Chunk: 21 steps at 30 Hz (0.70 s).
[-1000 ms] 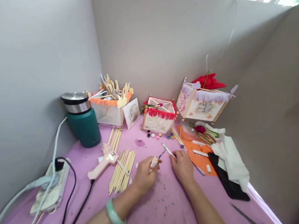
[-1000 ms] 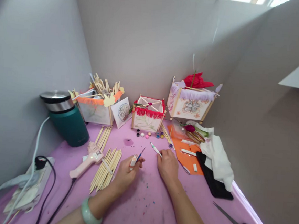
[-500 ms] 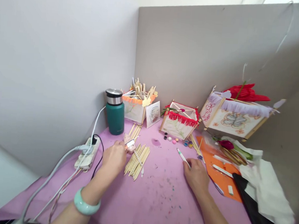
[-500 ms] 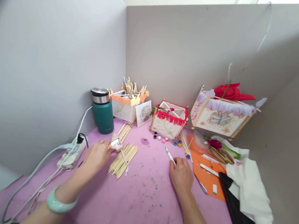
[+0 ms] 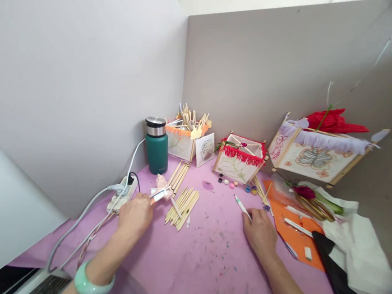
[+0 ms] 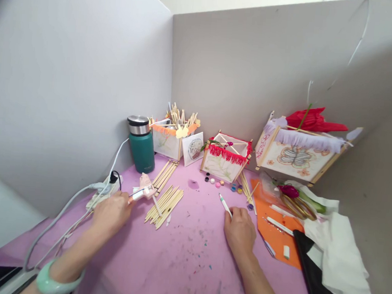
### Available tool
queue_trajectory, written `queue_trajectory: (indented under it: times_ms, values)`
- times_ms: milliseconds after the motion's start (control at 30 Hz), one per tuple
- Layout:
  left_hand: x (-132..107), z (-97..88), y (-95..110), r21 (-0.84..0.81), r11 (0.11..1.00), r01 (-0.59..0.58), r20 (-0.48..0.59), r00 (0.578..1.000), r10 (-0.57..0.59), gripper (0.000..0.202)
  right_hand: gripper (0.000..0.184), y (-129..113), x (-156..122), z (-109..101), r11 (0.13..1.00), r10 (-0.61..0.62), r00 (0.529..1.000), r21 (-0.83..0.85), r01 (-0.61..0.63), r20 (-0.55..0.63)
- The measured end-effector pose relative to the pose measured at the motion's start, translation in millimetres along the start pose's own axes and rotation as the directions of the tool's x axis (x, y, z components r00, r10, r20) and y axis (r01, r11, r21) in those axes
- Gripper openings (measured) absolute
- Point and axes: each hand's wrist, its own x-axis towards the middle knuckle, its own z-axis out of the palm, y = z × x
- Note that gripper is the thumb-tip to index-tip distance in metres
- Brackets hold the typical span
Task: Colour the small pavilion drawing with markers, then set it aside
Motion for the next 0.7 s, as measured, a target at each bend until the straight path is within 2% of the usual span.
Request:
queue_trajectory:
  times_ms: [133,233,367,500,600,700]
  values:
    - [1.5,-5.0,-17.8,0.058,0.998,0.027,0.014,1.0,-0.028,0.039,0.023,-0.4,0.3,-1.3,1.0,0.003,1.0,-0.004,-0.003,-0.002]
    - [2.4,-10.2,-15.7,0.068,0.997,0.044,0.028,0.999,-0.046,0.037,0.023,-0.4,0.4,-2.2,1.0,0.007,1.0,0.006,-0.007,0.005]
    - [1.8,-17.5,15.1,-0.078,0.997,-0.008,0.015,1.0,0.009,0.035,0.022,-0.2,0.1,-2.5,1.0,0.007,1.0,0.03,-0.006,-0.002]
    - [12.0,-15.9,57.8,-0.175,0.976,-0.13,0.103,0.983,0.15,0.03,0.022,-0.1,-0.2,-3.3,0.999,0.007,1.0,0.038,-0.007,0.001]
    - [27.1,-9.3,80.4,-0.197,0.973,-0.121,0.167,0.974,0.155,0.036,0.022,0.0,-0.4,-4.1,0.999,0.01,1.0,0.045,-0.01,0.006]
    - [39.3,-3.2,92.0,-0.208,0.974,-0.091,0.209,0.969,0.135,0.04,0.022,0.2,-0.4,-4.4,0.999,0.016,1.0,0.046,-0.016,0.005]
